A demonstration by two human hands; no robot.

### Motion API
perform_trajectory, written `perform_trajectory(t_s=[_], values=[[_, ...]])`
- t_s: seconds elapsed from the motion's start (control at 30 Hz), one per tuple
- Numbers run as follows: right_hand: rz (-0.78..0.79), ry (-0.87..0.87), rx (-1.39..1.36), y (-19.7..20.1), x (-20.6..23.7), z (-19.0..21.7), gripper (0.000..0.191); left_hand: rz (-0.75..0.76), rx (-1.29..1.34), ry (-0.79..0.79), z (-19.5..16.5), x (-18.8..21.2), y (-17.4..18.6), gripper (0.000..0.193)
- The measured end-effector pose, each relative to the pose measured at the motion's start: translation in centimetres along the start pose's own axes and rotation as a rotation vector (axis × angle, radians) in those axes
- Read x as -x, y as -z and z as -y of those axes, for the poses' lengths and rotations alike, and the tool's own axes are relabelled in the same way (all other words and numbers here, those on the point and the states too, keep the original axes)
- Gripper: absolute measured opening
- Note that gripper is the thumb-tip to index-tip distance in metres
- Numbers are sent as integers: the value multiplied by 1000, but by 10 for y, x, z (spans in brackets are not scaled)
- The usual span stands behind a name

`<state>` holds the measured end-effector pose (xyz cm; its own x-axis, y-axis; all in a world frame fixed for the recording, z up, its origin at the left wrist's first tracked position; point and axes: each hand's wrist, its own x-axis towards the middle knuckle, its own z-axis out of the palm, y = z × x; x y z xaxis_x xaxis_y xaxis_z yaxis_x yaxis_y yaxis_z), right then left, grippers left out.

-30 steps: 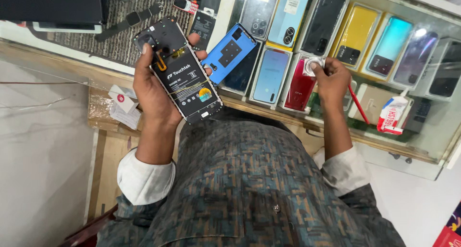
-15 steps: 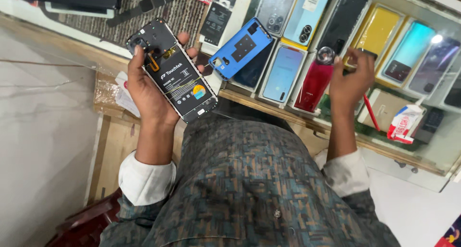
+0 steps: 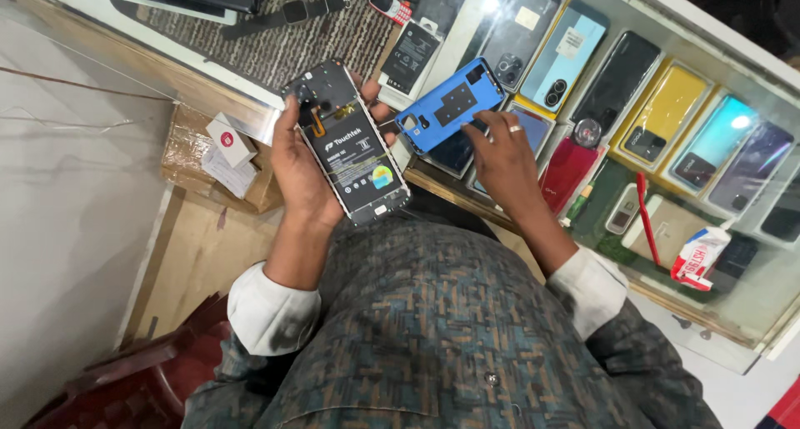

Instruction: The person holds a disassembled smartphone with its back cover removed and uses a screwdriver to work on the internal components, repeatedly repositioning the phone and the tool. At the end the person carries the phone to a desk with a laptop and continues handling it.

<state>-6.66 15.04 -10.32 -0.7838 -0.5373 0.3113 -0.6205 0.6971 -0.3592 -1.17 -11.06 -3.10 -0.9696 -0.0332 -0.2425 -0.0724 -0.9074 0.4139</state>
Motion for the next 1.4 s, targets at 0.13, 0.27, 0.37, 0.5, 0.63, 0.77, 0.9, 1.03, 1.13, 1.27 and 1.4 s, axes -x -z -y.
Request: perform_trajectory(t_s=[0.13, 0.27, 0.37, 0.5, 0.63, 0.77, 0.9, 1.03, 1.13, 1.27, 1.4], values=[[19, 75, 72, -11, -25, 4, 28, 6, 86, 49, -3, -8, 7, 69], [40, 140, 71, -15, -37, 7, 23, 37, 157, 108, -11, -15, 13, 70], [4, 66, 69, -11, -32, 16, 15, 78, 171, 164, -21, -22, 17, 74], [-71, -41, 143, -12, -17, 33, 13, 125, 172, 220, -36, -38, 24, 76], [-115, -170, 176, -37, -12, 48, 14, 132, 169, 306, -47, -55, 30, 68], [-124, -261, 204, -61, -16, 63, 19, 202, 118, 346, -60, -66, 34, 67], [-203, -522, -23, -69, -17, 79, 19, 247, 148, 408, -74, -78, 34, 69], [-317, -952, -963, -52, -16, 102, 31, 246, 43, 446, -75, -83, 27, 73], [-320, -904, -1481, -28, -17, 122, 50, 296, 49, 462, -65, -83, 17, 79], [-88, -914, -1283, 12, -8, 147, 38, 347, 105, 522, -41, -74, 1, 75], [-215, -1036, -1244, 40, 19, 159, 31, 455, -22, 565, -11, -48, -19, 75]])
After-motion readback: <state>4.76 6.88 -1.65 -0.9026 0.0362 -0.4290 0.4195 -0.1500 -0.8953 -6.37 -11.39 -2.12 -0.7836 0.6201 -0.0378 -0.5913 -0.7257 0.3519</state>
